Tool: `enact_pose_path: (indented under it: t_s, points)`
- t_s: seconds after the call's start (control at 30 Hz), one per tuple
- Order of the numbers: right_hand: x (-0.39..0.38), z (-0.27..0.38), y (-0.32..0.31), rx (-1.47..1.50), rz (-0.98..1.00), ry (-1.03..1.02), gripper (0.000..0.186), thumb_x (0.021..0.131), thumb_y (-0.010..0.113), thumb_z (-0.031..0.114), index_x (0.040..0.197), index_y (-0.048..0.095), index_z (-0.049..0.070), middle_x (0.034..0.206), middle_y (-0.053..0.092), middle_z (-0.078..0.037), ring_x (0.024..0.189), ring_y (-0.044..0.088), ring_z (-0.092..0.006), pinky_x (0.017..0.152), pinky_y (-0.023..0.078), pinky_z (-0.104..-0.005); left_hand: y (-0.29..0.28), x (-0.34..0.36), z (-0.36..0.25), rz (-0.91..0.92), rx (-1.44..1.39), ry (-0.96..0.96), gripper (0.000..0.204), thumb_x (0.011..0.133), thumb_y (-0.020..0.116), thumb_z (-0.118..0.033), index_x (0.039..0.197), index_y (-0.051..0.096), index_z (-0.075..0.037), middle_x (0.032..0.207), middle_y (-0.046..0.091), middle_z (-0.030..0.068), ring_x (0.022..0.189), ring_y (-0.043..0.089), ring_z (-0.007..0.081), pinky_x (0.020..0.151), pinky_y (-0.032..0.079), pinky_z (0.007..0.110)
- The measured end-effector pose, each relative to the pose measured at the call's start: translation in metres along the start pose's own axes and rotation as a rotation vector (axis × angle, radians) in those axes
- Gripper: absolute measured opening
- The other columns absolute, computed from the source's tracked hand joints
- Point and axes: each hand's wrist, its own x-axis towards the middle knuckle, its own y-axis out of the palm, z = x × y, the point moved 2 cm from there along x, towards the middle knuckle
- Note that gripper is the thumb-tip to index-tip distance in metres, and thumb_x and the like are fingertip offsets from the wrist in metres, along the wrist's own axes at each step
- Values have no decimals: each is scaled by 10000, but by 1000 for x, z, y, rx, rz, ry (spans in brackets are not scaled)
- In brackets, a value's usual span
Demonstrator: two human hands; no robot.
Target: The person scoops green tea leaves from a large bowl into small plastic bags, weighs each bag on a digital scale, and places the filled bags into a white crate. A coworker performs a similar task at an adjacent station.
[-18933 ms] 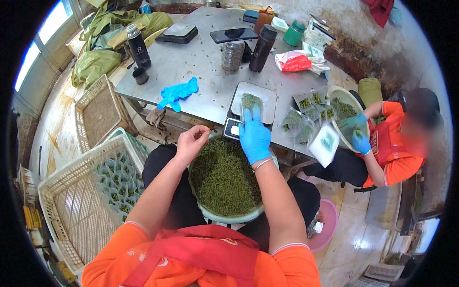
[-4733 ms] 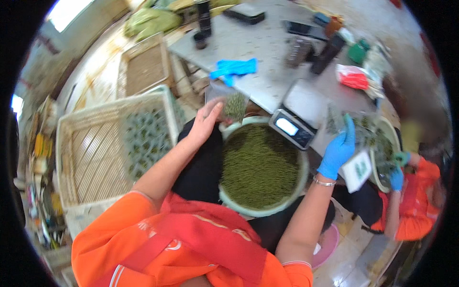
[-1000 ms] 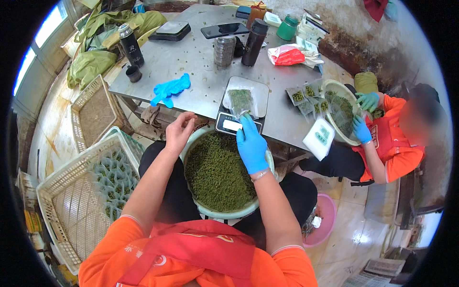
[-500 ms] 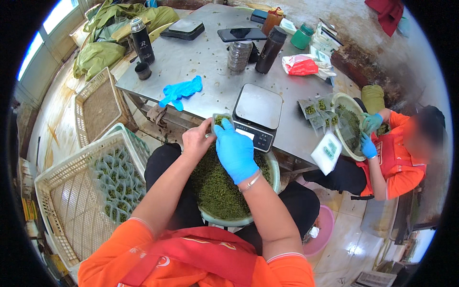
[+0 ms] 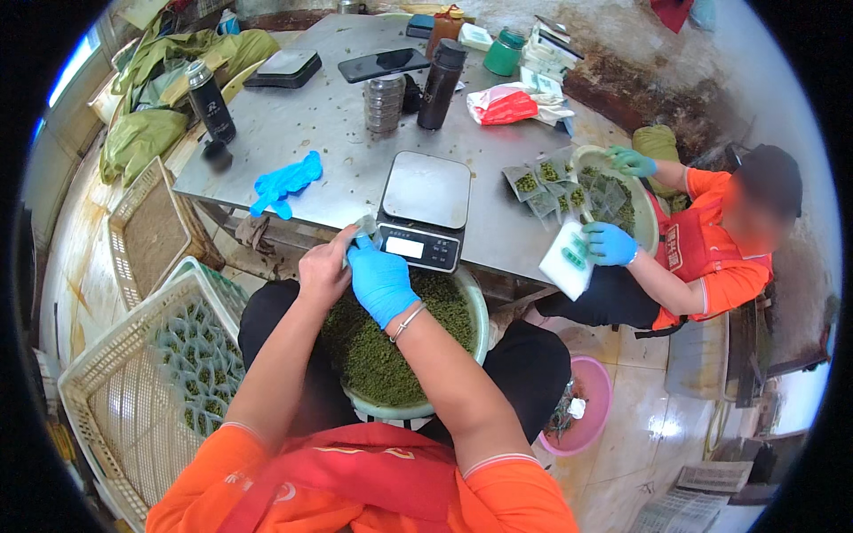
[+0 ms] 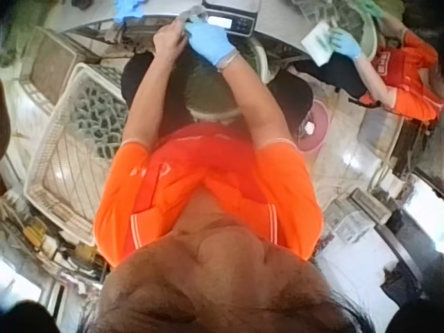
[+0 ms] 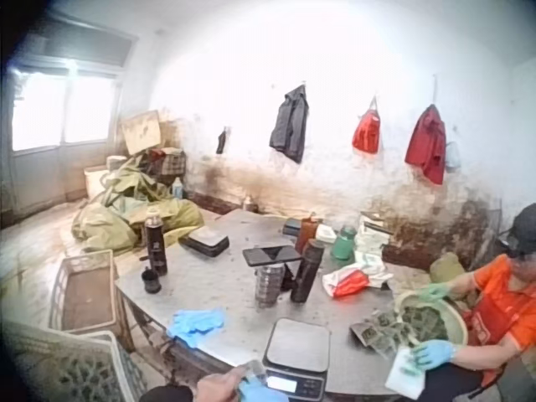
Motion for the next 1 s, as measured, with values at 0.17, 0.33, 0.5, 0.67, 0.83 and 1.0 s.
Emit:
enact_pose_path:
  t_s: [0.17,0.33,0.5,0.67,0.83,1.0]
  points:
    - [-22,-24,-64,1252,-116,81,340,826,557,-8,1165,570,15,994,625,-86,714,609,-139,679,524,-262,-1,1,2,66,-183,-464,463,727,684,-313,1150,551,-180,943,645,153,846,626,317,710,492,391]
    - [7,-190,-59,578,-699,399,482,813,581,122,1271,466,23,1074,572,-168,941,555,-198,812,459,-313,12,-1,14,-77,-449,-517,548,750,675,-405,1198,504,-143,1033,651,129,951,619,313,811,473,371]
    - [35,-248,-66,1238,-476,606,530,812,591,194,1283,452,-3,1278,485,-160,1157,454,-220,985,347,-328,2,1,11,56,-317,-543,629,749,648,-490,1243,472,-143,1032,647,143,948,613,339,812,471,386]
    - [7,-161,-78,1050,-721,277,478,860,504,76,1316,409,-31,1296,476,-132,1165,457,-202,996,343,-318,6,-9,15,44,-360,-483,592,810,558,-524,1245,477,-130,1014,637,185,944,602,365,796,464,417]
    - [-19,-61,-25,1035,-559,57,546,844,445,-57,1373,324,-6,1424,334,-137,1291,344,-219,1074,252,-345,-13,-31,23,-8,-813,-586,497,938,477,-350,1270,439,19,1147,564,121,773,638,194,697,483,311]
    - [-65,-53,-28,682,-432,26,443,884,479,11,1319,401,-25,1307,471,-142,1158,478,-224,1006,348,-335,-140,-97,35,-277,-747,-581,430,948,467,-297,1262,457,-3,1125,575,110,778,630,168,752,491,297]
